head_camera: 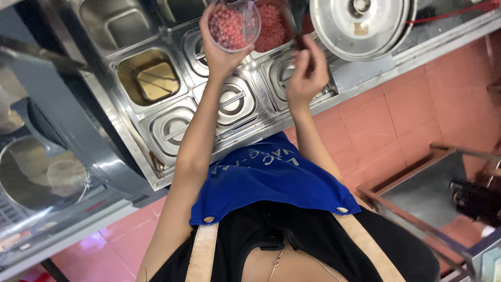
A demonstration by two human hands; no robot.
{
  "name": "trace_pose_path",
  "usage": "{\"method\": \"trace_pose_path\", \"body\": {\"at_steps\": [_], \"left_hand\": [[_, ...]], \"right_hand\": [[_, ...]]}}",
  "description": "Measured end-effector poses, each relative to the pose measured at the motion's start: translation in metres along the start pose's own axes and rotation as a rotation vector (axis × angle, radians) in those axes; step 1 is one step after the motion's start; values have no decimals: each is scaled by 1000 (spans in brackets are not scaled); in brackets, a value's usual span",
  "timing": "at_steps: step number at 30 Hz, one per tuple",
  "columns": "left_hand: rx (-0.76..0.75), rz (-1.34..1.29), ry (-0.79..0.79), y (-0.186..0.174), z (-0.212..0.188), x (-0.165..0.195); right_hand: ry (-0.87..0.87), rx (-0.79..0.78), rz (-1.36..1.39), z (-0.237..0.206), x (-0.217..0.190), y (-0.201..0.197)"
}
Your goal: The person assembles a dessert beverage by retrieving a plastic cup, adding purple jelly from a fridge, scooping ice into the cup, and adding red beans and a liquid base from metal containers. The person uses a scoop and tongs to handle ingredients.
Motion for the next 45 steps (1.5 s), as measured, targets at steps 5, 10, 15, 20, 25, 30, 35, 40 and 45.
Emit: {"method": "trace_pose_path", "body": {"at_steps": [5, 10, 15, 20, 25, 30, 35, 40, 45], "left_hand": [[157, 30, 28, -70, -31, 26], [363, 248, 26, -175, -92, 72], [604, 473, 54, -243, -163, 122], [790, 588, -7, -263, -202, 139], [748, 473, -56, -253, -216, 131], [666, 416, -83, -233, -212, 119], [583, 311, -135, -209, -202, 112], [614, 343, -134, -194, -202, 116], [723, 370, -121, -191, -215, 123]], "right_hand": [[221, 38, 292, -10, 48, 45], [-91, -633, 159, -59, 31, 152], [-361, -890, 128, -120, 4, 238], [300, -995, 127, -145, 34, 258], [2, -807, -17, -96, 61, 150], [-332, -899, -495, -73, 94, 17], [-156, -1067, -363, -79, 124, 4], [-53, -890, -111, -40, 126, 53], [-231, -940, -227, -2, 136, 140]]}}
Point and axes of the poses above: each hand's wrist, its own z-axis towards the middle knuckle, its own y-axis out of the palm, x = y × z, the point moved 5 cm from there along z, towards the middle knuckle, and after that the axes turned 14 degrees about -y, right-handed, at the moved point
